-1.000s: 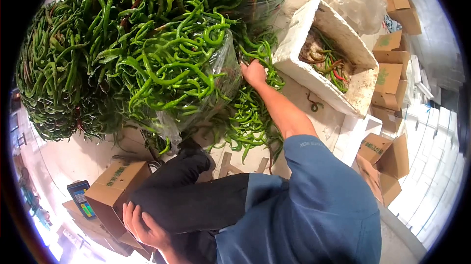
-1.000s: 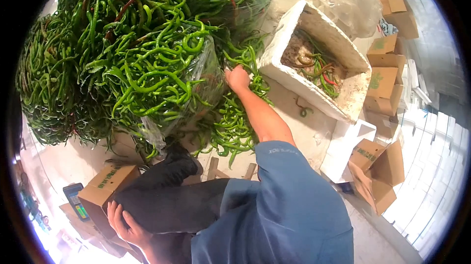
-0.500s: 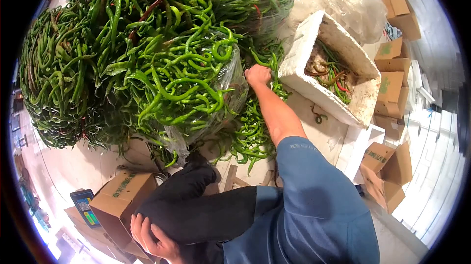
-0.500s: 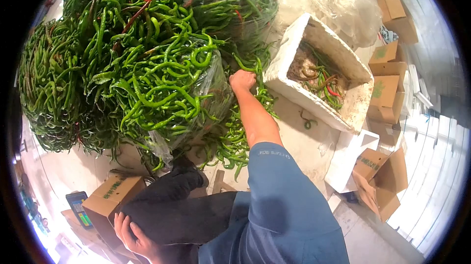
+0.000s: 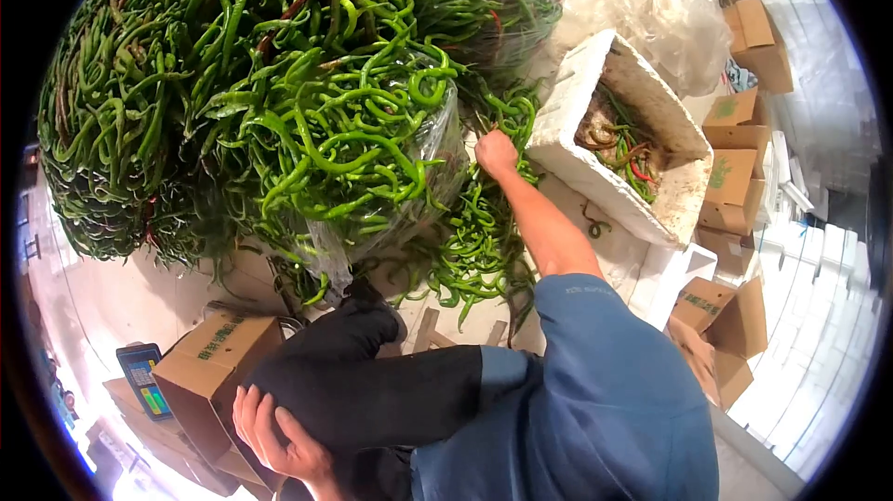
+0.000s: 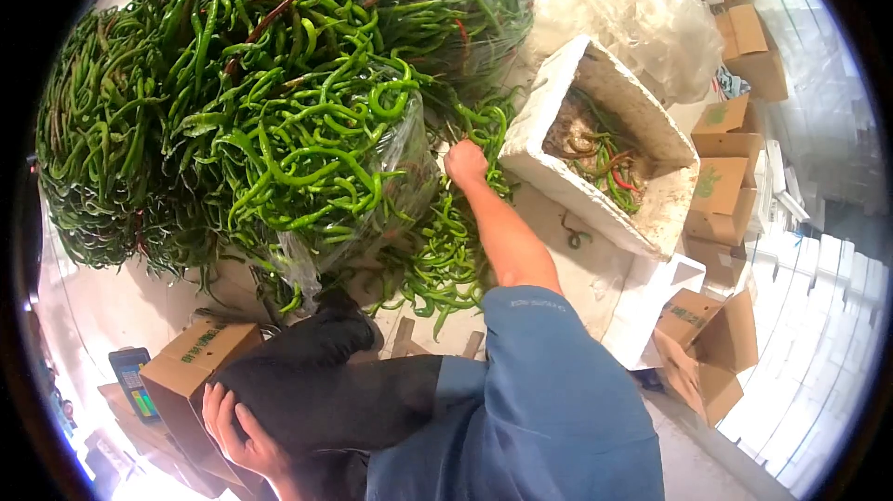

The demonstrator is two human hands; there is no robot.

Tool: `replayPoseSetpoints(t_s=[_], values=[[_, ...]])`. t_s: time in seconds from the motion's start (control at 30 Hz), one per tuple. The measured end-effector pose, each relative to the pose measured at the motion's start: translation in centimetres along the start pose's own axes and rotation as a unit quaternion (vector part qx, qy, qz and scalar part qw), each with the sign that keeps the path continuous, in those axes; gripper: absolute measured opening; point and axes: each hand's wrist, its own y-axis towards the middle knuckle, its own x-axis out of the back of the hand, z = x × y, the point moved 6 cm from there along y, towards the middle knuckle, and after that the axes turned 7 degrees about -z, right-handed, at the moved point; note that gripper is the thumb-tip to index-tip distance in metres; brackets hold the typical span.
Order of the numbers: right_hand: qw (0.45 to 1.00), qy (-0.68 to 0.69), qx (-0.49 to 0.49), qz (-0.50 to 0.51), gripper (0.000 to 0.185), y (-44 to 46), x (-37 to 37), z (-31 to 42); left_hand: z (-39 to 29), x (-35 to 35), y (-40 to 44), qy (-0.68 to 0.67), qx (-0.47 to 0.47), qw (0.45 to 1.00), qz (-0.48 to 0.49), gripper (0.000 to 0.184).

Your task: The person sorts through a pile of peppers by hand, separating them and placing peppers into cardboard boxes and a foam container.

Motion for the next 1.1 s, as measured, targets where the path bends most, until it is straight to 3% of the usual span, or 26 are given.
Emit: replayPoseSetpoints(t_s=[0.13, 0.17, 0.27, 0.3, 0.47, 0.63, 0.73, 0.77, 0.87, 0.93, 1.03, 1.07, 1.1], values=[[0.993, 0.087, 0.068, -0.030, 0.034, -1.4, 2.8, -1.7, -0.2, 0.0, 0.0, -0.012, -0.006, 1.000, -0.009, 0.017], [0.975, 0.171, 0.134, -0.046, 0.037, -2.7, 4.0, -2.3, -0.2, 0.0, 0.1, -0.016, -0.008, 1.000, -0.013, 0.017], [0.947, 0.278, 0.159, -0.021, 0.037, -8.0, 8.9, -1.8, -0.4, 0.0, 0.2, -0.029, -0.026, 0.999, -0.025, 0.017], [0.952, 0.287, 0.102, 0.020, 0.035, -10.6, 10.8, -1.0, -0.6, 0.0, 0.3, -0.026, -0.038, 0.999, -0.023, 0.017], [0.946, 0.282, 0.149, 0.061, 0.029, -17.2, 8.6, -3.6, -1.0, 0.1, 0.2, -0.044, -0.046, 0.997, -0.036, 0.017], [0.920, 0.354, -0.028, 0.163, 0.046, -15.5, 1.2, -7.8, -0.8, 0.2, -0.1, -0.053, -0.051, 0.996, -0.042, 0.016], [0.909, 0.369, -0.051, 0.186, 0.054, -15.3, 0.2, -7.6, -0.1, 0.4, -0.3, -0.059, -0.053, 0.996, -0.041, 0.017], [0.908, 0.361, -0.078, 0.199, 0.043, -15.3, -0.1, -7.8, 0.1, 0.5, -0.4, -0.061, -0.054, 0.996, -0.042, 0.017], [0.872, 0.398, -0.100, 0.267, 0.032, -14.4, -1.3, -7.5, 0.3, 0.7, -0.7, -0.051, -0.046, 0.997, -0.045, 0.017], [0.889, 0.384, -0.102, 0.230, 0.030, -14.0, -0.3, -6.6, 0.3, 0.7, -0.6, -0.056, -0.042, 0.996, -0.048, 0.017], [0.912, 0.355, -0.154, 0.137, 0.047, -11.8, 1.0, -6.7, 0.5, 0.6, -0.7, -0.059, -0.034, 0.997, -0.047, 0.017], [0.904, 0.366, -0.179, 0.127, 0.040, -11.5, 2.7, -6.6, 0.6, 0.6, -0.7, -0.059, -0.034, 0.997, -0.046, 0.017], [0.931, 0.330, -0.124, 0.094, 0.035, -10.3, 3.3, -7.2, 0.7, 0.6, -0.6, -0.054, -0.033, 0.997, -0.043, 0.017]])
